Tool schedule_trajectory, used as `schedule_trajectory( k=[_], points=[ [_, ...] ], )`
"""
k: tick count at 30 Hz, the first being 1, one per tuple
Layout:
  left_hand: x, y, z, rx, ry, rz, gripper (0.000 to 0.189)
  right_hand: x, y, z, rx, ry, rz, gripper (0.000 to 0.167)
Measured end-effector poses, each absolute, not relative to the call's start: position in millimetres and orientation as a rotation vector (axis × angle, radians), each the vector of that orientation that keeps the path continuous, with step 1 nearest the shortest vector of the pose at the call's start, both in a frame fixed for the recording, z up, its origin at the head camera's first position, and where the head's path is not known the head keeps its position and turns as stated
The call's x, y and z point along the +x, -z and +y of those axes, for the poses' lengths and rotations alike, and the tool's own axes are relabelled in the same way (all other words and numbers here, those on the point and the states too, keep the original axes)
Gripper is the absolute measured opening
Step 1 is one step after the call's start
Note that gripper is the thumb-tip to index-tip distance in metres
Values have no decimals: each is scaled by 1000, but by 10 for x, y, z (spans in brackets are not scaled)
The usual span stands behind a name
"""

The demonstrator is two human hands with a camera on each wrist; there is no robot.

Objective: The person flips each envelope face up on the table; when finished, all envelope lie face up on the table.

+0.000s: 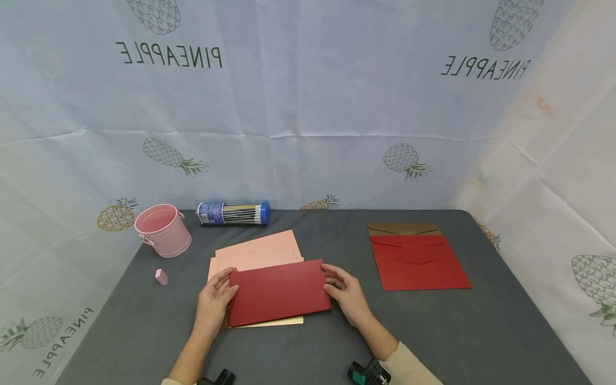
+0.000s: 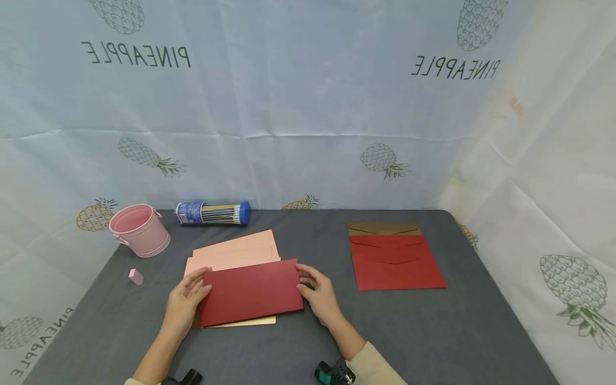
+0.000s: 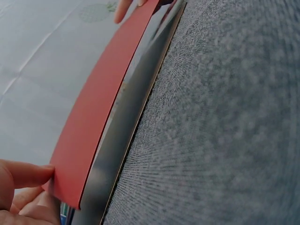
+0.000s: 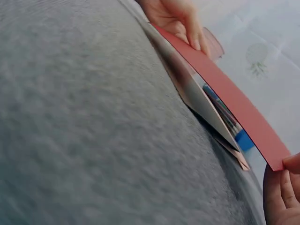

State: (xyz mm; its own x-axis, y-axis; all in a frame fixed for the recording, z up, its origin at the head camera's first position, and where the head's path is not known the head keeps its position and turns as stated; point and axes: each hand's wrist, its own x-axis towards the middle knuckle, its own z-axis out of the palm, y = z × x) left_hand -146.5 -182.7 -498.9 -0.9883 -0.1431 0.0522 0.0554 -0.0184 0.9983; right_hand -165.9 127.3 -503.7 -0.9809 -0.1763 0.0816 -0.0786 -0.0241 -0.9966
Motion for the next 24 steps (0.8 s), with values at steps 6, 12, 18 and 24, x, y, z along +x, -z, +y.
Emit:
schedule_trajectory(
  k=[6, 12, 18, 24],
  points=[
    [-1477, 5028, -1823, -45, 2196, -2086, 50, -1710, 5030, 1381, -180, 2306, 1944, 46],
    [-1455, 5040, -1813, -192, 2305, -2087, 51, -1735, 5023, 1466, -200, 2371, 1855, 52],
    [-1457, 5052, -1816, -223, 2291, -2088, 50, -1739, 5041, 1492, -264, 2331, 1851, 52],
    [-1463, 5034, -1816, -185, 2253, -2116, 50, -1736, 5045, 1486, -279, 2341, 1830, 52]
  ],
)
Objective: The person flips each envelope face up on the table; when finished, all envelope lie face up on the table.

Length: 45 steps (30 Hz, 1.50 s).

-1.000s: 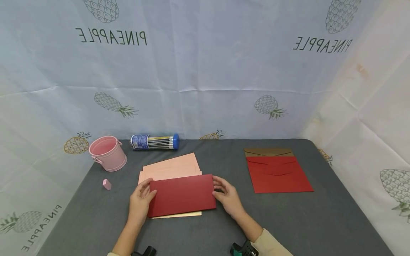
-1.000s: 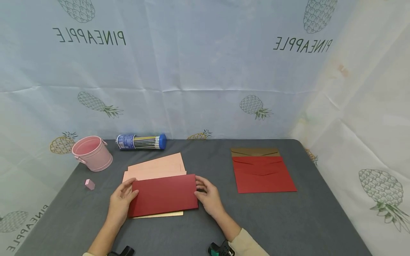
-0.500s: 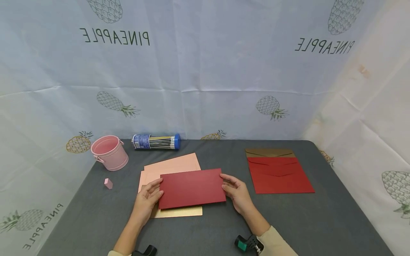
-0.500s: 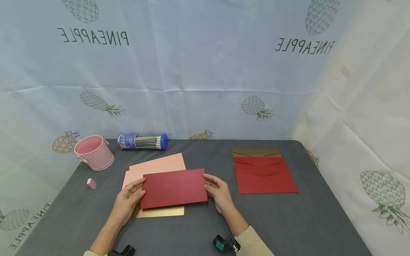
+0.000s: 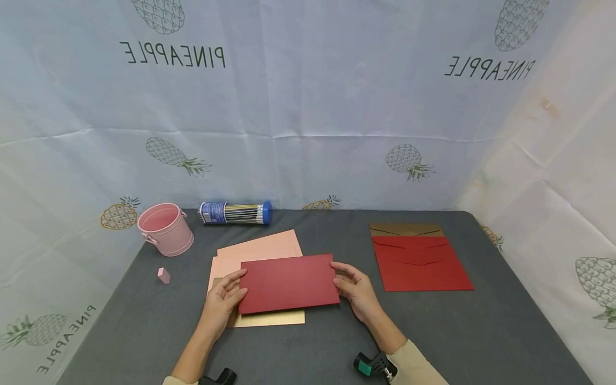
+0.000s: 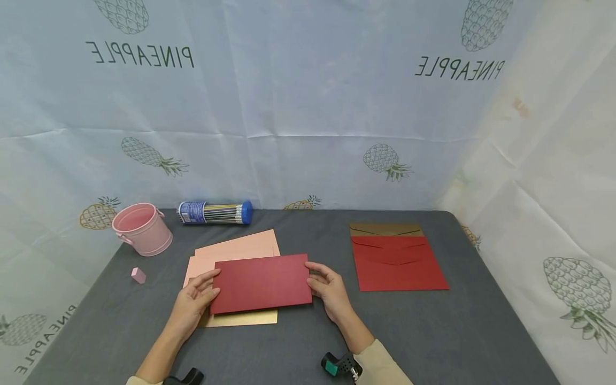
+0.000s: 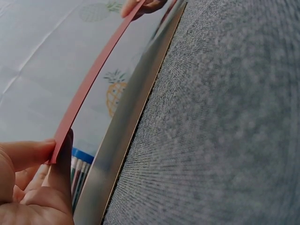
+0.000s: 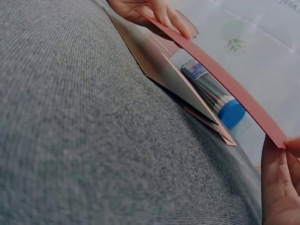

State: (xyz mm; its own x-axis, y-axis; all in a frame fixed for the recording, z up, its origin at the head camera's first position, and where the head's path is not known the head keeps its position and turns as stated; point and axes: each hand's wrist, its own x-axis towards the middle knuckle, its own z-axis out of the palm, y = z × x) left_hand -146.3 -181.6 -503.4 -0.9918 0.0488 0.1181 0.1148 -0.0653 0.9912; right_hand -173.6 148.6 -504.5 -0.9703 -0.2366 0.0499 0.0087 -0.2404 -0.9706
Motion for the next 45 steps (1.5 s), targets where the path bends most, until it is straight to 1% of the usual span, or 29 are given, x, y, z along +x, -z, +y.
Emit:
schedule_trajectory(
  k=[4, 8, 13, 16, 19, 23, 26, 30, 33, 36, 38, 41, 45],
  points=[
    [-1477, 5006, -1805, -178, 2243, -2104, 48, -1743, 5017, 1476, -271, 2357, 1816, 52],
    [-1527, 4953, -1770, -150, 2224, -2093, 47, -1788, 4937, 1476, -318, 2405, 1764, 51],
    [-1623, 4815, -1677, -72, 2095, -2132, 47, -1832, 4708, 1469, -370, 2510, 1718, 47],
    [-1649, 4655, -1530, -97, 1939, -2106, 46, -1837, 4512, 1449, -392, 2576, 1780, 45],
    [-1620, 4432, -1272, -213, 1765, -2075, 46, -1831, 4307, 1399, -465, 2626, 1951, 43],
    [-1529, 4114, -848, -498, 1588, -2113, 49, -1787, 4074, 1261, -697, 2602, 2321, 39],
    [-1457, 3951, -599, -692, 1460, -2164, 55, -1727, 3958, 1122, -895, 2526, 2545, 38],
    [-1382, 3858, -428, -782, 1337, -2170, 68, -1657, 3881, 962, -1091, 2442, 2658, 39],
    [-1359, 3850, -386, -794, 1335, -2137, 76, -1641, 3876, 893, -1214, 2376, 2656, 40],
    [-1361, 3867, -374, -818, 1401, -2090, 79, -1649, 3907, 869, -1317, 2277, 2656, 42],
    [-1371, 3877, -373, -802, 1421, -2072, 77, -1658, 3932, 868, -1368, 2218, 2646, 41],
    [-1399, 3896, -386, -703, 1486, -2065, 70, -1673, 3970, 883, -1410, 2126, 2643, 39],
    [-1450, 3931, -447, -528, 1682, -2076, 60, -1693, 4030, 928, -1378, 2056, 2621, 41]
  ],
)
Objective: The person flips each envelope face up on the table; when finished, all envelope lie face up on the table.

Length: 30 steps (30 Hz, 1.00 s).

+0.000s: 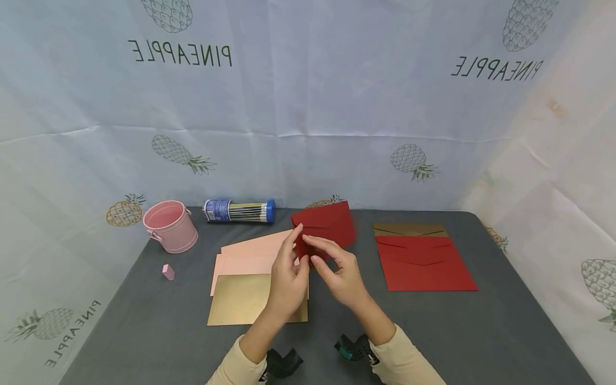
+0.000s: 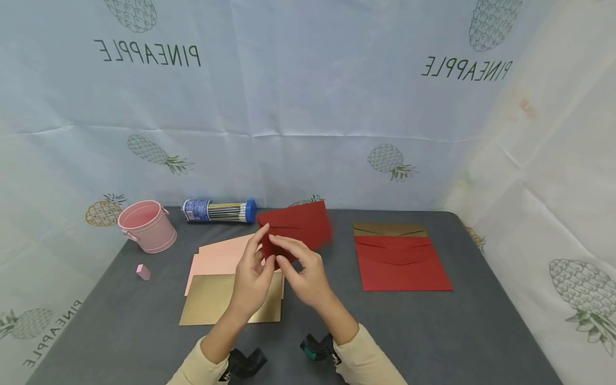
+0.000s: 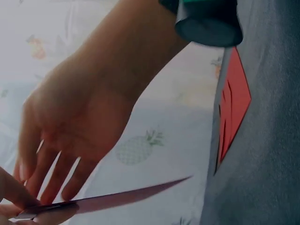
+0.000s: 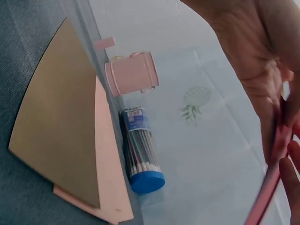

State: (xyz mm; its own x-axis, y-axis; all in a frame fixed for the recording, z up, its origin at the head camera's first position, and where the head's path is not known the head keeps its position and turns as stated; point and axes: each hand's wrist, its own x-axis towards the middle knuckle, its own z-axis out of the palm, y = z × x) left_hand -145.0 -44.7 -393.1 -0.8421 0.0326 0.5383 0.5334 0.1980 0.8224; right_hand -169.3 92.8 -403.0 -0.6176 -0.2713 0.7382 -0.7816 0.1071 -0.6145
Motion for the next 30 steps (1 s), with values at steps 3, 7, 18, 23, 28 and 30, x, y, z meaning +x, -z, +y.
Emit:
schedule_trajectory(
  k=[3, 7, 18, 23, 28, 30],
  points=[
    [-1512, 3975, -510, -426, 1817, -2089, 58, -1719, 4097, 1016, 955, -1564, -1997, 41],
    [-1635, 4060, -612, -366, 2000, -2036, 58, -1739, 4126, 1192, 787, -1611, -2043, 39],
    [-1970, 4350, -886, -119, 2396, -1843, 59, -1962, 4340, 1754, 274, -1777, -2112, 45],
    [-2067, 4490, -941, -83, 2476, -1842, 58, -2086, 4606, 1883, 218, -2027, -2088, 50],
    [-2110, 4619, -976, -132, 2529, -1893, 55, -2155, 4780, 1925, 223, -2115, -2097, 51],
    [-2124, 4666, -1003, -144, 2542, -1911, 53, -2161, 4802, 1934, 215, -2124, -2108, 50]
  ],
)
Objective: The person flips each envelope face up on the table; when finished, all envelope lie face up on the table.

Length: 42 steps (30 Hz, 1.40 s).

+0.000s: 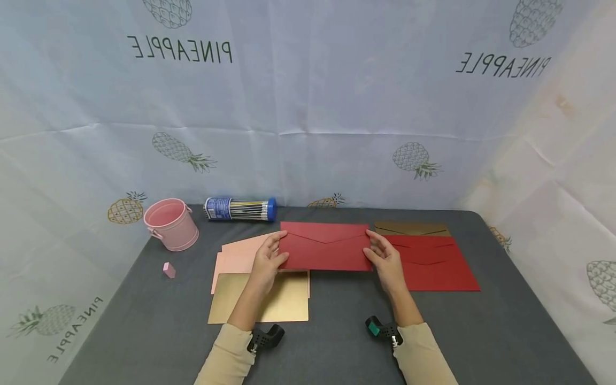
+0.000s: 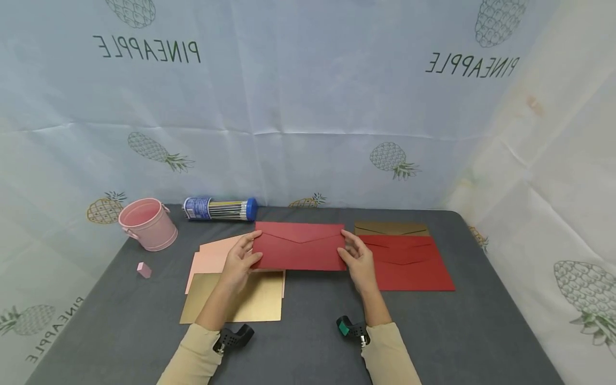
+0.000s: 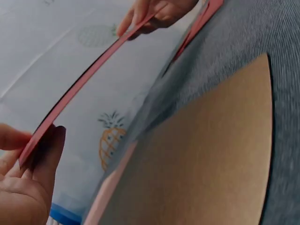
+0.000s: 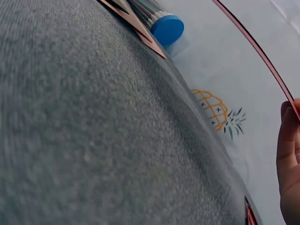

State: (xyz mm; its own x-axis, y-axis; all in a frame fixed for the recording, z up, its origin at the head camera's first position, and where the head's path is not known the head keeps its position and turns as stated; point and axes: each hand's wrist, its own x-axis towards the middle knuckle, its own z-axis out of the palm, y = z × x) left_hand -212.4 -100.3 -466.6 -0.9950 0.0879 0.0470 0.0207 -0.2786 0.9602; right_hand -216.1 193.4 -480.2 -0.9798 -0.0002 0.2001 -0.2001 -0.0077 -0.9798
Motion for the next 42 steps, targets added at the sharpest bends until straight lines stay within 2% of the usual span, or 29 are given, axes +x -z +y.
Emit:
schedule_trajectory(
  k=[12, 24, 33, 42],
  points=[
    [-2166, 4840, -1162, 205, -2384, 1839, 47, -2174, 4861, 1976, 177, -2197, -2184, 49],
    [-2147, 4825, -1085, 190, -2380, 1897, 42, -2178, 4850, 2120, 188, -2139, -2199, 51],
    [-2033, 4754, -719, 185, -2391, 1903, 38, -2042, 4804, 2581, 252, -1957, -2346, 51],
    [-1717, 4779, -88, 239, -2261, 1811, 37, -1615, 4758, 3296, 202, -1748, -2551, 50]
  ],
)
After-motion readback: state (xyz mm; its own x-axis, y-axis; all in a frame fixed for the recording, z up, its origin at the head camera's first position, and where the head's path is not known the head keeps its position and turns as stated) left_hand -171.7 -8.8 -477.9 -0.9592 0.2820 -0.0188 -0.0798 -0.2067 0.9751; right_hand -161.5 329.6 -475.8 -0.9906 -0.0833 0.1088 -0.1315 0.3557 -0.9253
